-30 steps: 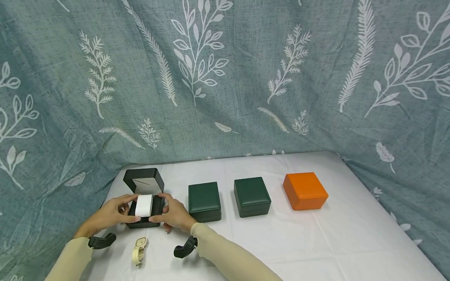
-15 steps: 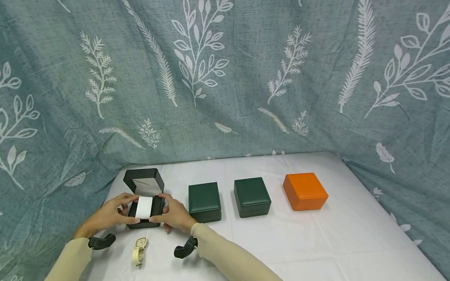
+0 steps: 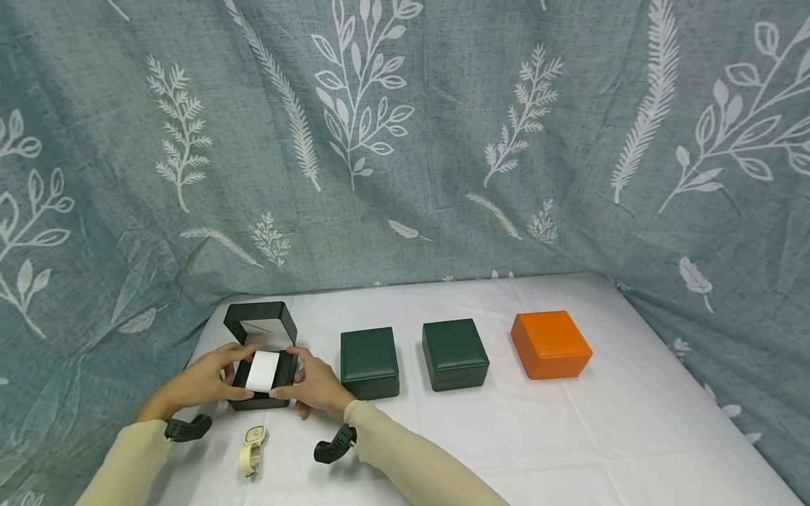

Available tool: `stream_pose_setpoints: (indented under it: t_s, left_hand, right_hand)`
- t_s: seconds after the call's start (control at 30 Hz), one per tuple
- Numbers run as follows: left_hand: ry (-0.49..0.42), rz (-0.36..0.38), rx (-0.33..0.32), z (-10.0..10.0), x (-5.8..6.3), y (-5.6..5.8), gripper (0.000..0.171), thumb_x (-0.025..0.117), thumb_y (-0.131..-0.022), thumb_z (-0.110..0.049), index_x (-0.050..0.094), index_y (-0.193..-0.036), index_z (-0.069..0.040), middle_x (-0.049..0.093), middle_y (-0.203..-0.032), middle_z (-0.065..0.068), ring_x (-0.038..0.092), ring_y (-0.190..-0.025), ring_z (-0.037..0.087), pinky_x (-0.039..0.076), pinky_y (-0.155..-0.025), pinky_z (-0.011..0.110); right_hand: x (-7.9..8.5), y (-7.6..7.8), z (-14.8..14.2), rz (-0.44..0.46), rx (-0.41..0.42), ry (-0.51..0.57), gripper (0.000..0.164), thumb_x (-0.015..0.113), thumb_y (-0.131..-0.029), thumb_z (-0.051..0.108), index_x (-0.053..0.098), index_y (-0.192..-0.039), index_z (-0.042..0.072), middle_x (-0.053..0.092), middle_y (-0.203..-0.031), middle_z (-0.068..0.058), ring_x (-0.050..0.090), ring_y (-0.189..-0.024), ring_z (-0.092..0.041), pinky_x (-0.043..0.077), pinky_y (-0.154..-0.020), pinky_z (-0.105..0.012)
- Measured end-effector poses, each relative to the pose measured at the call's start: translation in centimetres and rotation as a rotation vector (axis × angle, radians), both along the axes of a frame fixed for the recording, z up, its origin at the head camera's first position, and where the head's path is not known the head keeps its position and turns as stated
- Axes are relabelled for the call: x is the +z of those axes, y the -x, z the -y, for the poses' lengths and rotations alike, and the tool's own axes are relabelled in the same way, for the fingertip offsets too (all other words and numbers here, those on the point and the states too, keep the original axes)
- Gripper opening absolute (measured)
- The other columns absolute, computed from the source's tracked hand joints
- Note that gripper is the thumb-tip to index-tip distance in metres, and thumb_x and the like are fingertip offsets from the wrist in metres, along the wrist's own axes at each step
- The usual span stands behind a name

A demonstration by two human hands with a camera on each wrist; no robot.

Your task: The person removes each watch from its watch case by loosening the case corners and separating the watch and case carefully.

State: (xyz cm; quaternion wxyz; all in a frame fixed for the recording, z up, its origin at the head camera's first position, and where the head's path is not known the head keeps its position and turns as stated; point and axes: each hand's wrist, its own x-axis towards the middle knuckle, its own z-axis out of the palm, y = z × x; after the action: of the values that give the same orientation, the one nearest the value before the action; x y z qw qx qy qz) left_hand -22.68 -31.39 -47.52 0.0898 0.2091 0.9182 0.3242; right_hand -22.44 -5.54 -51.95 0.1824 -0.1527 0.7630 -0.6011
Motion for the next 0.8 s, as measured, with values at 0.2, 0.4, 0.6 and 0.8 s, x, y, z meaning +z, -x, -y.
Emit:
stream_pose_setpoints:
  t_s: [0.2, 0.4, 0.6, 0.8]
  left_hand:
    - [0.017, -0.037, 0.000, -0.30, 0.39, -0.07, 0.085, 0.090, -0.081, -0.028, 0.050, -0.151, -0.004, 0.056, -0.095, 0.008, 0.047, -0.065, 0.011, 0.042, -0.053, 0.028]
    - [0.017, -0.013, 0.015, -0.24, 0.49, -0.06, 0.090, 0.090, -0.080, -0.035, 0.048, -0.154, -0.004, 0.060, -0.109, 0.010, 0.049, -0.067, 0.012, 0.043, -0.055, 0.028]
    - [0.011, -0.008, -0.014, -0.10, 0.66, -0.18, 0.081, 0.086, -0.086, -0.034, 0.050, -0.151, -0.001, 0.058, -0.107, 0.011, 0.050, -0.070, 0.011, 0.043, -0.058, 0.028]
    - [0.008, -0.022, -0.014, -0.11, 0.54, -0.30, 0.076, 0.087, -0.084, -0.030, 0.055, -0.146, 0.000, 0.060, -0.115, 0.016, 0.051, -0.068, 0.009, 0.044, -0.058, 0.028]
  right_hand:
    - [0.07, 0.04, 0.01, -0.001, 0.001, 0.005, 0.083, 0.088, -0.085, 0.018, 0.044, -0.155, 0.023, 0.056, -0.089, -0.005, 0.056, -0.046, -0.014, 0.051, -0.042, -0.033]
    - [0.12, 0.04, -0.10, -0.007, -0.004, 0.003, 0.083, 0.088, -0.084, 0.017, 0.044, -0.155, 0.022, 0.056, -0.089, -0.005, 0.056, -0.046, -0.014, 0.052, -0.042, -0.034]
    - [0.17, 0.00, -0.13, -0.001, 0.004, 0.009, 0.083, 0.088, -0.085, 0.018, 0.043, -0.155, 0.023, 0.055, -0.090, -0.005, 0.056, -0.046, -0.014, 0.052, -0.042, -0.034]
    - [0.14, -0.13, -0.08, 0.004, -0.003, 0.013, 0.082, 0.088, -0.085, 0.017, 0.044, -0.154, 0.024, 0.055, -0.090, -0.005, 0.055, -0.046, -0.014, 0.051, -0.042, -0.032]
